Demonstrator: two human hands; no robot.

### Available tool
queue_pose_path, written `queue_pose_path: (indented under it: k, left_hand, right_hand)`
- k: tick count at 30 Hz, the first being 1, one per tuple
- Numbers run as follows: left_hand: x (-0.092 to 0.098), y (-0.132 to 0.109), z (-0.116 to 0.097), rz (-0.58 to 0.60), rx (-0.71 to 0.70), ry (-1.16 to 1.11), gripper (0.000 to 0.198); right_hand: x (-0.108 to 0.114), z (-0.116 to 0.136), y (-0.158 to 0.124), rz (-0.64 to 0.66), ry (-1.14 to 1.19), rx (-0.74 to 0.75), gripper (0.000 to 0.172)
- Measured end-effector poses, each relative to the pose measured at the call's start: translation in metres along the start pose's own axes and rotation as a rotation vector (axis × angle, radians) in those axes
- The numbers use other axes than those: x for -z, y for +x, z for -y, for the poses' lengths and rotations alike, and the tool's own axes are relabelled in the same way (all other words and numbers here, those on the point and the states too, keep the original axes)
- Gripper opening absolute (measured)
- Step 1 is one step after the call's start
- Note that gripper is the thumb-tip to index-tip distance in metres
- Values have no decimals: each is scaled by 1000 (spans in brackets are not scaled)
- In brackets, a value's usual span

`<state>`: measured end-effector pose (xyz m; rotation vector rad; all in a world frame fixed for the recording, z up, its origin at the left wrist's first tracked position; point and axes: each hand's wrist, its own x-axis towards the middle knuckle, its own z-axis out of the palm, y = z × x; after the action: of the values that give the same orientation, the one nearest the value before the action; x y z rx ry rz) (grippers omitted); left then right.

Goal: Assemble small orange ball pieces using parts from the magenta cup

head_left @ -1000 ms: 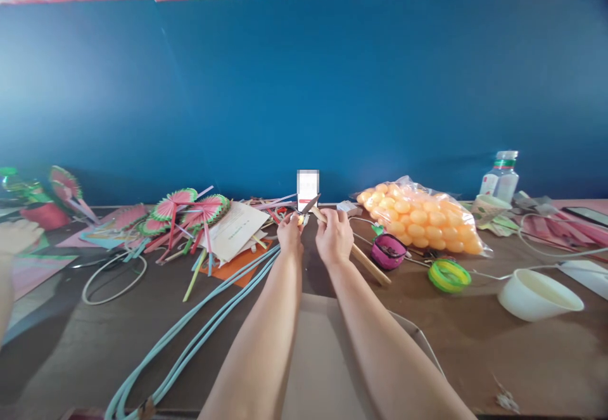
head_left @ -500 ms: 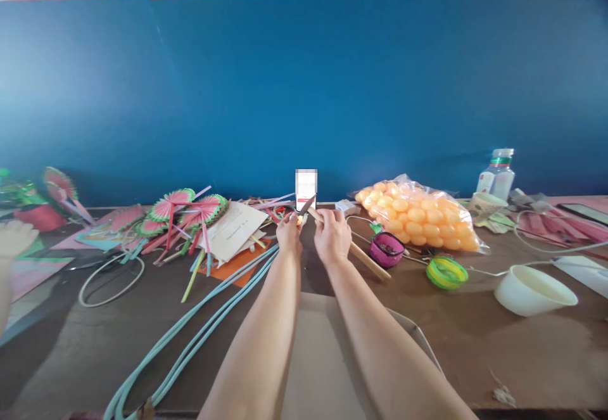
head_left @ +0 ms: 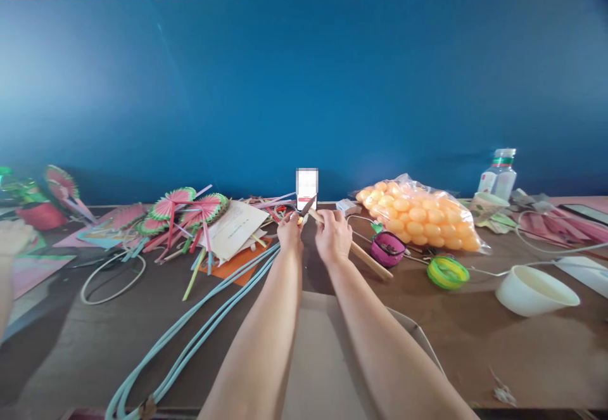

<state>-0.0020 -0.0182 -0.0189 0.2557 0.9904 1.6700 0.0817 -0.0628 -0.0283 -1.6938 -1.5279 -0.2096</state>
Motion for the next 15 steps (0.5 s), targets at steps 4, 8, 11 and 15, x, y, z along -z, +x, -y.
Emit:
queue_pose_path:
  k: [4,8,11,15]
  left_hand:
    - [0,0,0,2,-2,-7,7]
    - [0,0,0,-2,8,-6,6]
    - [1,0,0,-9,18,-12,7]
    - [1,1,1,-9,16,-13,7]
  right_hand:
    - [0,1,-1,-46,14,0,26]
    - [0,1,-1,-22,2,3,24]
    - [-1,0,-1,-55,5,-2,24]
    - [0,1,-1,-35,-2,-2,24]
